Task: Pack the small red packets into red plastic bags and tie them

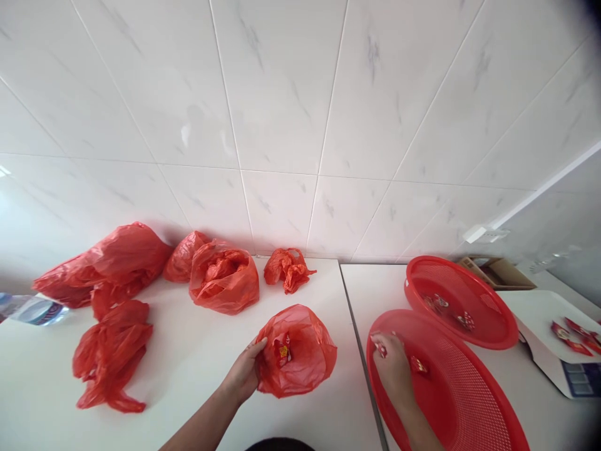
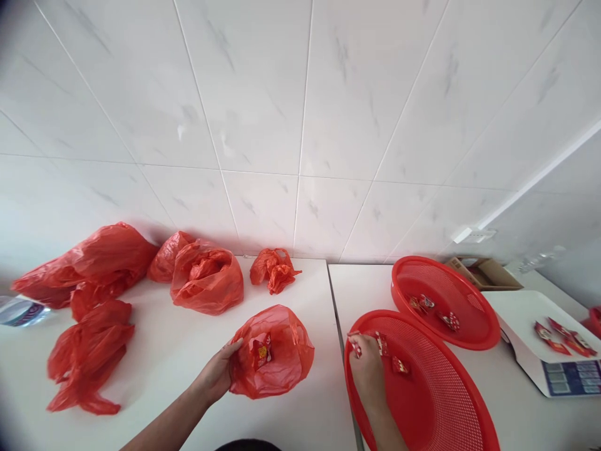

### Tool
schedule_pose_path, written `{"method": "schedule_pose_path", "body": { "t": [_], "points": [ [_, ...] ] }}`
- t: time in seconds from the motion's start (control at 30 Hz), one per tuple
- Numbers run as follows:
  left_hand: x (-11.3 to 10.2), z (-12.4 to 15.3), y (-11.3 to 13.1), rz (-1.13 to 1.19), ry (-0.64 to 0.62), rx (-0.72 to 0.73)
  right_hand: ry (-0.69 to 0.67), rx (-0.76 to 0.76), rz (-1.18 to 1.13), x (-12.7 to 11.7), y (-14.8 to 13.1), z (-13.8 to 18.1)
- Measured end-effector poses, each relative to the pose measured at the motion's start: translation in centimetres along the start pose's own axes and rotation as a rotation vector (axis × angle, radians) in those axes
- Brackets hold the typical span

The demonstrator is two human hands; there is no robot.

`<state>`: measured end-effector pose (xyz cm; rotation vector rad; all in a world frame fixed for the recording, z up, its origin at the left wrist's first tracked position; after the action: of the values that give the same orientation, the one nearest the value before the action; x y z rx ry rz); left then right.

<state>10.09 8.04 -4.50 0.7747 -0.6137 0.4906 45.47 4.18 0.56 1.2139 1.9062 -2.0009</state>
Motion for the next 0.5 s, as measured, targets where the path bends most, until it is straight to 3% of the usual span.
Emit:
{"method": "schedule_pose_path", "body": {
  "t": [0.13, 0.3, 0.37, 0.4, 0.5],
  "points": [
    [0.6, 0.0, 0.1, -0.001, 0.011, -0.001, -0.034, -0.203, -0.087, 1.2, -7.4, 1.7],
    [1.2, 0.1, 0.0, 0.008, -0.011, -0.025, -0.324, -0.348, -0.153, 6.9, -14.0, 5.6],
    [1.2, 0.1, 0.0, 0.010, -0.009, -0.033, -0.375, -0.368, -0.134, 7.8, -14.4, 5.8],
    [1.1, 0.1, 0.0, 0.012, -0.011, -0.035, -0.338, -0.340, -0.122, 7.4, -13.8, 5.1],
    [1.0, 0.1, 0.1, 0.017, -0.014, -0.034, -0.058, -0.124, -0.085, 2.9, -8.5, 1.1]
  ]
}}
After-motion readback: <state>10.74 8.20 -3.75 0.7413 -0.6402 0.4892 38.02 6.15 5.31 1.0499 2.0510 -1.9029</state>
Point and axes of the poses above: each hand's wrist, its own z-axis away from the middle knuckle, its own x-axis out of the palm, y = z × x, the point moved 8 cm from there along -z, towards the middle knuckle, and after that the axes turned 3 degrees about -y, right-handed, at the moved point
